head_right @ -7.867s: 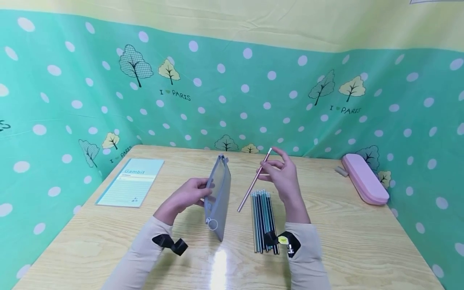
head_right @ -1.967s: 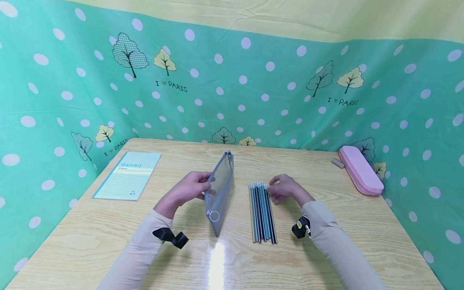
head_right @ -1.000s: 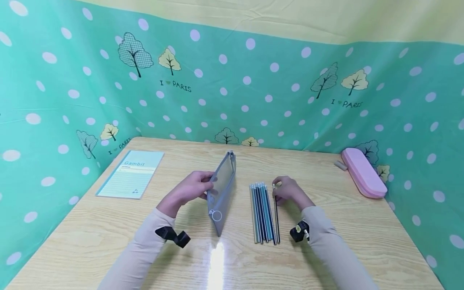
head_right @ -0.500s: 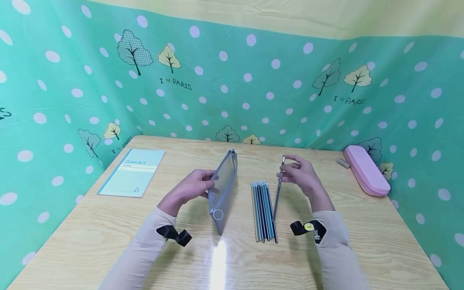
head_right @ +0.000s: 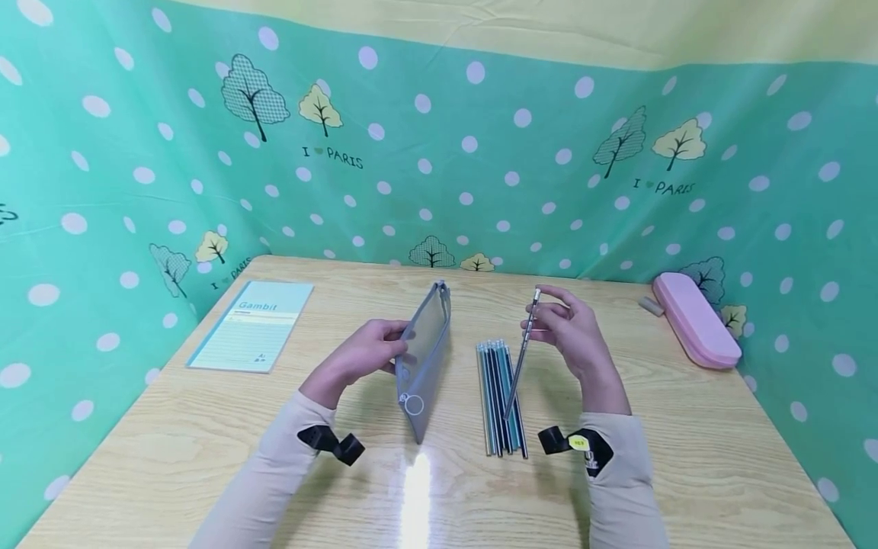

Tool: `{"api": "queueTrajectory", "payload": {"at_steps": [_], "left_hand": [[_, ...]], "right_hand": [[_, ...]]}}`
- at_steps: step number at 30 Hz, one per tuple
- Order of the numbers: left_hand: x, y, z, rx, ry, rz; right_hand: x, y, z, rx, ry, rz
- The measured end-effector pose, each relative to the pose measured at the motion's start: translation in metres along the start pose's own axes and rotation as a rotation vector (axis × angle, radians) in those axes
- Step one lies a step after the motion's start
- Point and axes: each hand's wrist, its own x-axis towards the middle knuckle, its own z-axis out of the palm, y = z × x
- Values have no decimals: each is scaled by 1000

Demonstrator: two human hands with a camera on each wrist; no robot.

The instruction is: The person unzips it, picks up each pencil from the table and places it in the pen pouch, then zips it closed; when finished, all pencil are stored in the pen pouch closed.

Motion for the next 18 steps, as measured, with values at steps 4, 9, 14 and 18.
{"api": "queueTrajectory", "payload": {"at_steps": [4,9,14,18], "left_hand": [[0,1,0,-1,-2,-1],[0,2,0,1,-1,2],[0,1,0,5,2,2],[0,1,0,0,2,-1]], "right_hand": [[-1,-3,-1,18,10,-16],[0,-4,-1,37,20,-18],[0,-3,2,33,30,-20],[0,-3,5,35,36,-20]]}}
